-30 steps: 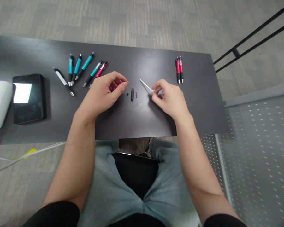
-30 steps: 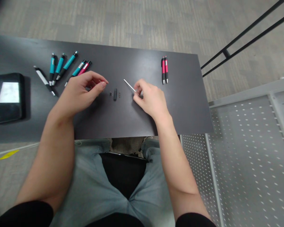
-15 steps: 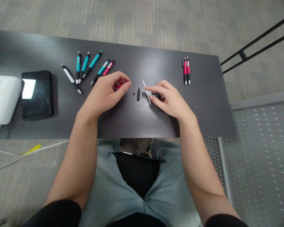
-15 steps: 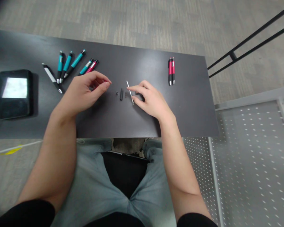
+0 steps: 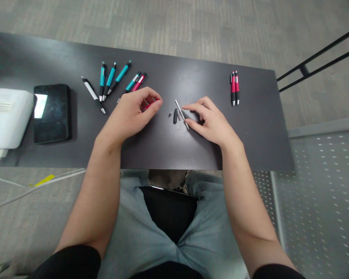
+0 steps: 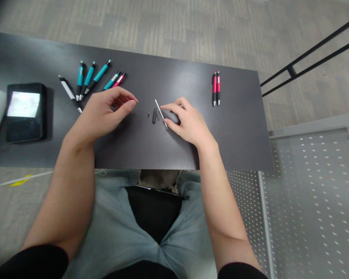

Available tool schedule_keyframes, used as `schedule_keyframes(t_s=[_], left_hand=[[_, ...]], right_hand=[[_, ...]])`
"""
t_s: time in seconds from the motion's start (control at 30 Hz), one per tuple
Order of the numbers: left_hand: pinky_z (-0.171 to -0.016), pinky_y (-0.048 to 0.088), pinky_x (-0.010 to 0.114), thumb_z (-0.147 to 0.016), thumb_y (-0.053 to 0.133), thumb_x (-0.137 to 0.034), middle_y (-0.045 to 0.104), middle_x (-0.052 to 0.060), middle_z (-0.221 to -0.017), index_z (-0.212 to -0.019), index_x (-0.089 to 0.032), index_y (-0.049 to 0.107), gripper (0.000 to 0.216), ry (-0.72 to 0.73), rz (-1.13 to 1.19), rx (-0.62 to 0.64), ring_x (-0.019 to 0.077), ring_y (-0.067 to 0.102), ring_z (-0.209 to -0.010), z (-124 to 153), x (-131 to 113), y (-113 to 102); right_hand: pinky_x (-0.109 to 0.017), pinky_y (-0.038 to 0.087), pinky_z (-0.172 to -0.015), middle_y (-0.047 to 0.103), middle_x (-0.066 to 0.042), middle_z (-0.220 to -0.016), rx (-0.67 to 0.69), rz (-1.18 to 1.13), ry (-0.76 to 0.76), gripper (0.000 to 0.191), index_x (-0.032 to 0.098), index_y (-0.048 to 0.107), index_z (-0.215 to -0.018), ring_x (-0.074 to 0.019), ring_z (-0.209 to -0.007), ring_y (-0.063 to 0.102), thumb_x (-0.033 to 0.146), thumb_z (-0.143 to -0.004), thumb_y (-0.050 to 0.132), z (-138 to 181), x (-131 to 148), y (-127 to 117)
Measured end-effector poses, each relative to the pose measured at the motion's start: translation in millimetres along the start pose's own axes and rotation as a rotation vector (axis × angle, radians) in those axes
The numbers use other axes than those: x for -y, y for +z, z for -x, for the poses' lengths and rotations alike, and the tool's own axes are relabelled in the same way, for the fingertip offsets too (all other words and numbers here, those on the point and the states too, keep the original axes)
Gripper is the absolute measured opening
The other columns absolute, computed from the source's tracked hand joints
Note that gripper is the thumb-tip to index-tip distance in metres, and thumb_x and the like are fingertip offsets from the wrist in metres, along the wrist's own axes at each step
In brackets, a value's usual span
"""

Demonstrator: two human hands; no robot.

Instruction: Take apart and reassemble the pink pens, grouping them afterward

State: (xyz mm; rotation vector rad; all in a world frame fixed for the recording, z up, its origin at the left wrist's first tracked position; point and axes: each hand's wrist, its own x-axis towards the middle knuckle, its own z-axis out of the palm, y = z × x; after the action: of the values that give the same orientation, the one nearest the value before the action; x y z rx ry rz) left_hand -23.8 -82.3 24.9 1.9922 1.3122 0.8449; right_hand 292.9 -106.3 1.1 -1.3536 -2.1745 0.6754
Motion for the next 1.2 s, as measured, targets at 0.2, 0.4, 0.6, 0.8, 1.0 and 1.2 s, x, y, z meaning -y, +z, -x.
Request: schedule_keyframes(t_s=[0.2, 0.4, 0.6, 0.8, 1.0, 1.2], left_hand=[[-0.088, 0.06, 0.037, -0.112, 0.073, -0.042, 0.086, 0.007, -0.102, -0.118, -0.022, 0.087, 0.025, 0.009, -0.022, 0.018, 0.024, 0.075, -0.092, -1.3, -0.3, 0.8], [-0.087, 0.06, 0.037, -0.112, 0.075, -0.045, 0.085, 0.007, -0.101, -0.116, -0.022, 0.087, 0.026, 0.009, -0.022, 0.016, 0.0245, 0.076, -0.092, -0.8, 0.3, 1.4], [-0.087, 0.061, 0.037, -0.112, 0.074, -0.043, 0.086, 0.008, -0.103, -0.116, -0.022, 0.087, 0.025, 0.012, -0.014, 0.019, 0.0246, 0.076, -0.093, -1.3, -1.2, 2.0], [-0.085, 0.06, 0.037, -0.111, 0.073, -0.042, 0.086, 0.008, -0.102, -0.116, -0.022, 0.087, 0.025, 0.023, -0.015, 0.018, 0.0246, 0.076, -0.092, -2.0, -0.7, 1.7], [-0.088, 0.062, 0.038, -0.112, 0.074, -0.043, 0.086, 0.008, -0.103, -0.116, -0.022, 0.087, 0.025, 0.014, -0.009, 0.019, 0.0252, 0.077, -0.094, -1.0, -0.3, 0.6], [-0.085, 0.061, 0.038, -0.112, 0.074, -0.042, 0.086, 0.007, -0.102, -0.117, -0.022, 0.087, 0.025, 0.009, -0.013, 0.009, 0.0252, 0.076, -0.093, -0.3, 0.3, 0.9]], right_hand=[[-0.053, 0.066, -0.108, 0.073, -0.014, -0.144, -0.002, 0.069, -0.059, 0.038, 0.032, 0.092, -0.147, -0.0319, -0.11, 0.073, 0.028, -0.115, 0.071, -1.0, -0.3, 4.7], [-0.055, 0.065, -0.107, 0.073, -0.014, -0.145, -0.017, 0.094, -0.056, 0.03, 0.032, 0.092, -0.139, -0.0316, -0.107, 0.072, 0.032, -0.116, 0.074, 0.0, -3.5, 7.2], [-0.053, 0.063, -0.103, 0.072, -0.013, -0.143, -0.025, 0.042, -0.047, 0.026, 0.031, 0.092, -0.136, -0.0305, -0.107, 0.071, 0.033, -0.114, 0.078, 0.3, -3.2, 7.6], [-0.049, 0.063, -0.102, 0.073, -0.011, -0.132, -0.093, -0.083, -0.023, 0.025, 0.027, 0.092, -0.133, -0.0276, -0.102, 0.071, 0.031, -0.111, 0.081, -7.3, 4.4, 17.9], [-0.048, 0.062, -0.104, 0.075, -0.009, -0.128, -0.101, -0.072, 0.006, 0.024, 0.028, 0.091, -0.127, -0.0275, -0.102, 0.07, 0.022, -0.107, 0.079, -12.1, 11.1, 23.1], [-0.046, 0.06, -0.103, 0.072, -0.008, -0.122, -0.12, -0.054, 0.032, 0.015, 0.026, 0.087, -0.115, -0.0264, -0.099, 0.068, 0.02, -0.105, 0.078, -13.3, 15.2, 24.9]])
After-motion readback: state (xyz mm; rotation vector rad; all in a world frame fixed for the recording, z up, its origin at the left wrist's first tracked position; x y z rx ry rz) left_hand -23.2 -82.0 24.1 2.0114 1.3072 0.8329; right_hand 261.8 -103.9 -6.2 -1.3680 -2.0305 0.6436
